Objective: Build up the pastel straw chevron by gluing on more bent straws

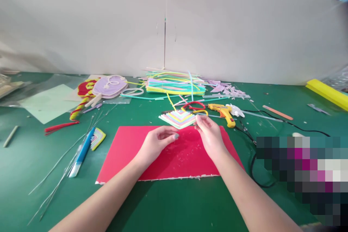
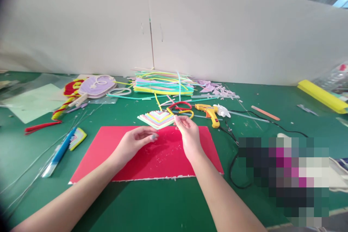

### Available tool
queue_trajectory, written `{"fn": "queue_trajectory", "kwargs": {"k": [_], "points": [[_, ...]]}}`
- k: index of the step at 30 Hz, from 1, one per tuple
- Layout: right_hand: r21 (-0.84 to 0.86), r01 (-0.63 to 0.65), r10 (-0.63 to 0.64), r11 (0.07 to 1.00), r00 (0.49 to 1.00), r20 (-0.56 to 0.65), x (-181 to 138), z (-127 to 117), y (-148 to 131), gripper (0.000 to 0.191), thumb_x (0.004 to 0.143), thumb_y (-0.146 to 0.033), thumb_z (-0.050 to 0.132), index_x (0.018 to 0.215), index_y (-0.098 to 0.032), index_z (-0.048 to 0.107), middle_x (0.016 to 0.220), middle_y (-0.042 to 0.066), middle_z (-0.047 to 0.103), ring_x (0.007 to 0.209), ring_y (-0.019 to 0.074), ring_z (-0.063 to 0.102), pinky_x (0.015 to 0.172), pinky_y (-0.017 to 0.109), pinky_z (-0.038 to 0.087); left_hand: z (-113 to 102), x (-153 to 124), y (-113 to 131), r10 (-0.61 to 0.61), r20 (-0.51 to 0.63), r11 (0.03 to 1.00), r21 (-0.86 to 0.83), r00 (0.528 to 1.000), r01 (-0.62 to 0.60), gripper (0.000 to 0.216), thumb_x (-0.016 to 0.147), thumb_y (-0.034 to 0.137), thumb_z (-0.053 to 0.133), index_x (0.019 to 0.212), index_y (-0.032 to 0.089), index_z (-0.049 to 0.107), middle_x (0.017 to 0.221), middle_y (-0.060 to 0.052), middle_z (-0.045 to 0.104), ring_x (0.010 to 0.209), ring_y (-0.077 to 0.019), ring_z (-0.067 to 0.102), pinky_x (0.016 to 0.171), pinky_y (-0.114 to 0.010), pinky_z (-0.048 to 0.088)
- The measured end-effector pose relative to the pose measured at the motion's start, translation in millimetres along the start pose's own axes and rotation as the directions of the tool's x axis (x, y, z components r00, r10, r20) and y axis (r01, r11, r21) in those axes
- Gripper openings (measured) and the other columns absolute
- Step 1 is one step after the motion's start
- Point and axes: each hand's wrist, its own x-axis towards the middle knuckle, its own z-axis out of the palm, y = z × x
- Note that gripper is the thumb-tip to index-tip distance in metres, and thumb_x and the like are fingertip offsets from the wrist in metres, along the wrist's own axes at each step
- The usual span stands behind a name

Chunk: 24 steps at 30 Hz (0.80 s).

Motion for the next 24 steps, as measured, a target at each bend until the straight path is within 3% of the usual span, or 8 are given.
{"fn": "queue_trajectory", "kwargs": {"k": [6, 9, 11, 14, 17, 21, 24], "points": [[-0.035, -0.011, 0.013, 0.999, 0.999, 0.044, -4, 5, 2, 0.027, 0.065, -0.042, 0.076, 0.072, -0.02, 0.061, 0.071, -0.002, 0.059, 0.071, 0.012, 0.054, 0.069, 0.025, 0.041, -4, 0, 2, 0.05, -0.186, 0.996, 0.079, 0.981, -0.036, 0.029, 0.072, 0.044, 0.067, 0.075, 0.015, 0.065, 0.071, -0.003, 0.071, 0.071, -0.0177, 0.066, 0.069, -0.026, 0.051], [-0.229, 0.027, 0.006, 0.973, 0.99, 0.141, -6, 3, -5, 0.028, 0.07, -0.045, 0.071, 0.071, -0.02, 0.059, 0.07, -0.002, 0.059, 0.073, 0.0143, 0.055, 0.071, 0.027, 0.042, -8, 1, 4, 0.083, -0.241, 0.991, 0.125, 0.967, -0.054, 0.029, 0.074, 0.044, 0.066, 0.073, 0.016, 0.065, 0.07, -0.003, 0.07, 0.07, -0.0169, 0.065, 0.067, -0.025, 0.049], [-0.403, 0.12, -0.038, 0.907, 0.978, 0.205, -6, 0, -10, 0.028, 0.076, -0.047, 0.065, 0.072, -0.02, 0.06, 0.073, 0.0, 0.06, 0.076, 0.0159, 0.056, 0.072, 0.028, 0.041, -11, 2, 4, 0.097, -0.244, 0.989, 0.13, 0.965, -0.066, 0.028, 0.074, 0.044, 0.065, 0.074, 0.016, 0.065, 0.069, -0.002, 0.069, 0.068, -0.016, 0.064, 0.066, -0.025, 0.049], [-0.53, 0.245, -0.114, 0.812, 0.957, 0.268, -7, -2, -14, 0.028, 0.082, -0.047, 0.057, 0.082, -0.02, 0.063, 0.085, 0.003, 0.062, 0.085, 0.0176, 0.056, 0.075, 0.028, 0.042, -11, 3, 3, 0.105, -0.211, 0.99, 0.119, 0.972, -0.081, 0.029, 0.074, 0.045, 0.066, 0.075, 0.016, 0.064, 0.066, -0.001, 0.068, 0.066, -0.0154, 0.064, 0.065, -0.025, 0.049], [-0.543, 0.291, -0.112, 0.788, 0.935, 0.338, -9, -1, -13, 0.027, 0.082, -0.045, 0.059, 0.091, -0.02, 0.065, 0.094, 0.004, 0.061, 0.089, 0.0175, 0.056, 0.078, 0.028, 0.043, -10, 3, 1, 0.107, -0.119, 0.989, 0.115, 0.987, -0.094, 0.03, 0.072, 0.045, 0.067, 0.076, 0.016, 0.065, 0.071, -0.002, 0.07, 0.069, -0.017, 0.065, 0.068, -0.026, 0.049], [-0.581, 0.301, -0.026, 0.757, 0.901, 0.433, -10, 1, -9, 0.026, 0.078, -0.046, 0.063, 0.077, -0.019, 0.063, 0.075, 0.0, 0.055, 0.069, 0.014, 0.051, 0.063, 0.026, 0.04, -8, 3, -2, 0.108, 0.006, 0.988, 0.107, 0.994, -0.108, 0.027, 0.074, 0.041, 0.066, 0.085, 0.016, 0.066, 0.084, -0.004, 0.072, 0.08, -0.0194, 0.066, 0.075, -0.028, 0.05], [-0.541, 0.25, 0.022, 0.803, 0.895, 0.446, -8, 0, -6, 0.029, 0.077, -0.047, 0.063, 0.072, -0.019, 0.06, 0.069, -0.001, 0.053, 0.064, 0.0134, 0.049, 0.059, 0.025, 0.038, -7, 4, -3, 0.114, 0.008, 0.989, 0.097, 0.993, -0.114, 0.027, 0.076, 0.041, 0.064, 0.087, 0.016, 0.066, 0.082, -0.004, 0.072, 0.078, -0.0193, 0.066, 0.074, -0.029, 0.051]]}}
